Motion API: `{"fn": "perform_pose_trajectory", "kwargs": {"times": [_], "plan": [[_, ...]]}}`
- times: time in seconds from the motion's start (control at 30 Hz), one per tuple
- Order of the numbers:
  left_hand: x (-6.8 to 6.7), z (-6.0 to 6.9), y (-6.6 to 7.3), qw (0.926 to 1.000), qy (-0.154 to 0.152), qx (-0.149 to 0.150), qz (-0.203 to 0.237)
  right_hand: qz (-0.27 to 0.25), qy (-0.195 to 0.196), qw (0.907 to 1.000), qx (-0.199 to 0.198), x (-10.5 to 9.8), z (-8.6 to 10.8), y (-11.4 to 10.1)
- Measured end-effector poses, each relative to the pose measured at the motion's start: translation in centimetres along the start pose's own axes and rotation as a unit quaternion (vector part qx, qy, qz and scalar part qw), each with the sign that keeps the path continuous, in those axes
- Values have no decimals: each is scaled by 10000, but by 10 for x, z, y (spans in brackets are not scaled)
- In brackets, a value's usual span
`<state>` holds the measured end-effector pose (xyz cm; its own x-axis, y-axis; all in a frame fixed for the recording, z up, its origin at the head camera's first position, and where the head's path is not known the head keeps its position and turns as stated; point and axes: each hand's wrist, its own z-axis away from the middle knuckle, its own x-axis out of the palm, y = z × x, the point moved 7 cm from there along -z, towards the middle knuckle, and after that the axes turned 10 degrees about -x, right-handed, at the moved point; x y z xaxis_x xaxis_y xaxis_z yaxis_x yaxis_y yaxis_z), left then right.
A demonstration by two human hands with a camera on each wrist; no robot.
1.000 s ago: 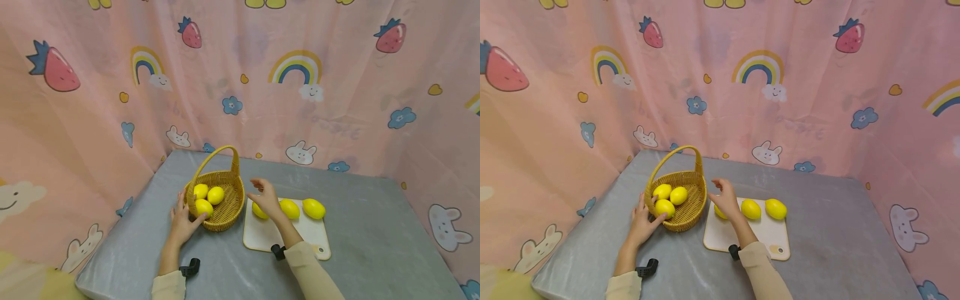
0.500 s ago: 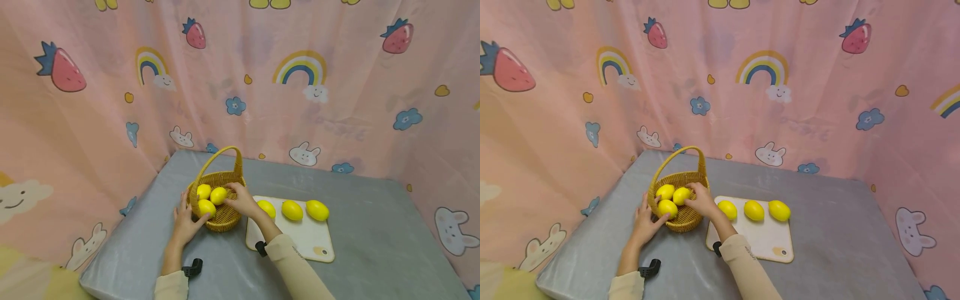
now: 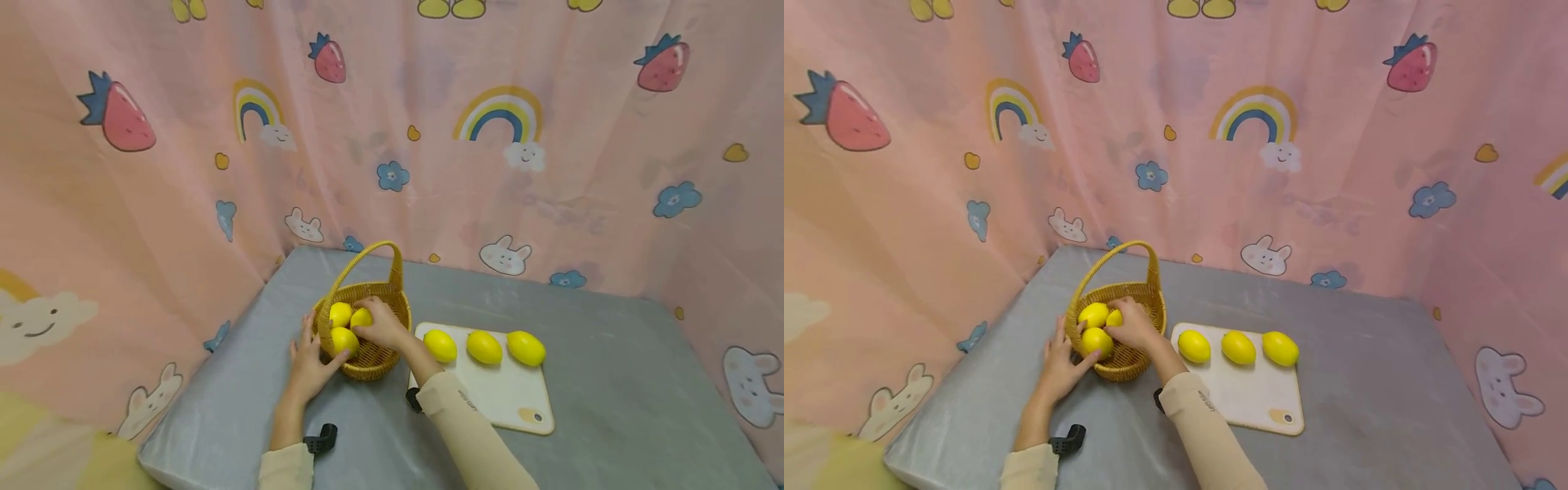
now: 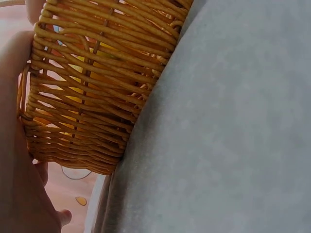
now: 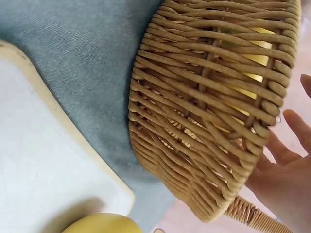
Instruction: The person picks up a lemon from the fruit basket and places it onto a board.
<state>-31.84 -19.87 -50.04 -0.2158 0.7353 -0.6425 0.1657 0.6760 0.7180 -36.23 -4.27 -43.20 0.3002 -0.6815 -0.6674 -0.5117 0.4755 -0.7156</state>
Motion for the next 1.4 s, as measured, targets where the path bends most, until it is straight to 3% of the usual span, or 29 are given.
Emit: {"fn": "perform_pose_trajectory", "kwargs": {"times": [0.13, 0.27, 0.43, 0.57, 0.77, 1.03, 1.4], "plan": [[3, 1, 2, 10000, 23, 52, 47, 621, -455, 9970, 72, 9, 2, 1], [3, 2, 2, 9999, 54, 69, 49, 1400, -909, 9856, 256, 19, 5, 5], [4, 3, 2, 9999, 43, 56, 83, 1894, -1075, 9758, 206, 26, 7, 8], [4, 4, 3, 9999, 49, 79, 124, 1932, -860, 9773, -86, 24, 8, 6], [4, 4, 2, 9998, 63, 106, 149, 1565, -568, 9854, -350, 16, 11, 7], [0, 4, 1, 9998, 72, 84, 138, 1239, -748, 9888, -355, 15, 17, 13], [-1, 3, 3, 9998, 3, 59, 176, 1532, -942, 9836, -153, 14, 18, 12]]}}
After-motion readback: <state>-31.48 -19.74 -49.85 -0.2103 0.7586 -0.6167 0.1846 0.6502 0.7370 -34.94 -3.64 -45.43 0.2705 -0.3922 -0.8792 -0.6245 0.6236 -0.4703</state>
